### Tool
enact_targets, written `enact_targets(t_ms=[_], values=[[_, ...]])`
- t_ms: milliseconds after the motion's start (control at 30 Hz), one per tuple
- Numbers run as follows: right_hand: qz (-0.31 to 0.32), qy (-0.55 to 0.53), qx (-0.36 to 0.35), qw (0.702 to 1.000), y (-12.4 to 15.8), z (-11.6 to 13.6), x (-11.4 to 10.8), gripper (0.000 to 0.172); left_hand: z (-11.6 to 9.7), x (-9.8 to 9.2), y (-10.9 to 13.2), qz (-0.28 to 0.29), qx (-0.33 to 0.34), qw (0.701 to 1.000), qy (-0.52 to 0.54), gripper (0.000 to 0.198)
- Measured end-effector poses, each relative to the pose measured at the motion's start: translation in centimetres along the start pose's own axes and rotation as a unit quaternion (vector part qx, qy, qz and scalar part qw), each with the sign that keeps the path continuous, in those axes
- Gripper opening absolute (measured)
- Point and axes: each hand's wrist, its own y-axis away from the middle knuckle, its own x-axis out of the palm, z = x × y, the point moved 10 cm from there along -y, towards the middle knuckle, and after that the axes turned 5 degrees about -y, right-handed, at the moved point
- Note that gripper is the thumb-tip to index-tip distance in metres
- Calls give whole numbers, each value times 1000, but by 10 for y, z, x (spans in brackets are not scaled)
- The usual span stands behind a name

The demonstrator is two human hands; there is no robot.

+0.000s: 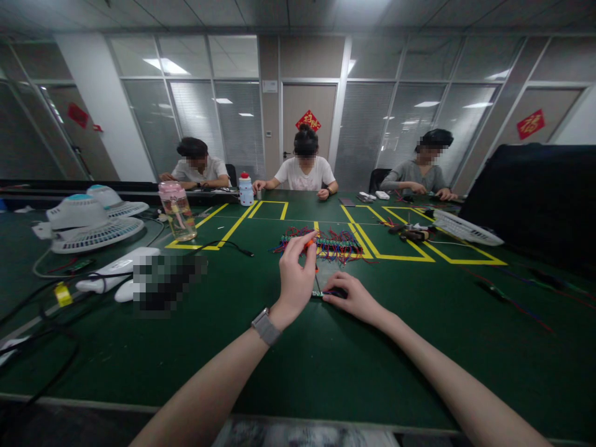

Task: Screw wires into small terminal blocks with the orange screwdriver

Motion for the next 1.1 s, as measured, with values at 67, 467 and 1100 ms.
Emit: enact_targets(t_ms=[67,467,1100], values=[[0,1,0,1000,0,-1,0,11,-1,-1,0,-3,4,1000,-14,19],[-3,2,-1,1000,0,1,-1,11,4,4,1,16,-17,1000,20,26],[1,5,6,1000,-1,1,0,10,-2,1,0,8,-1,1000,-15,18]])
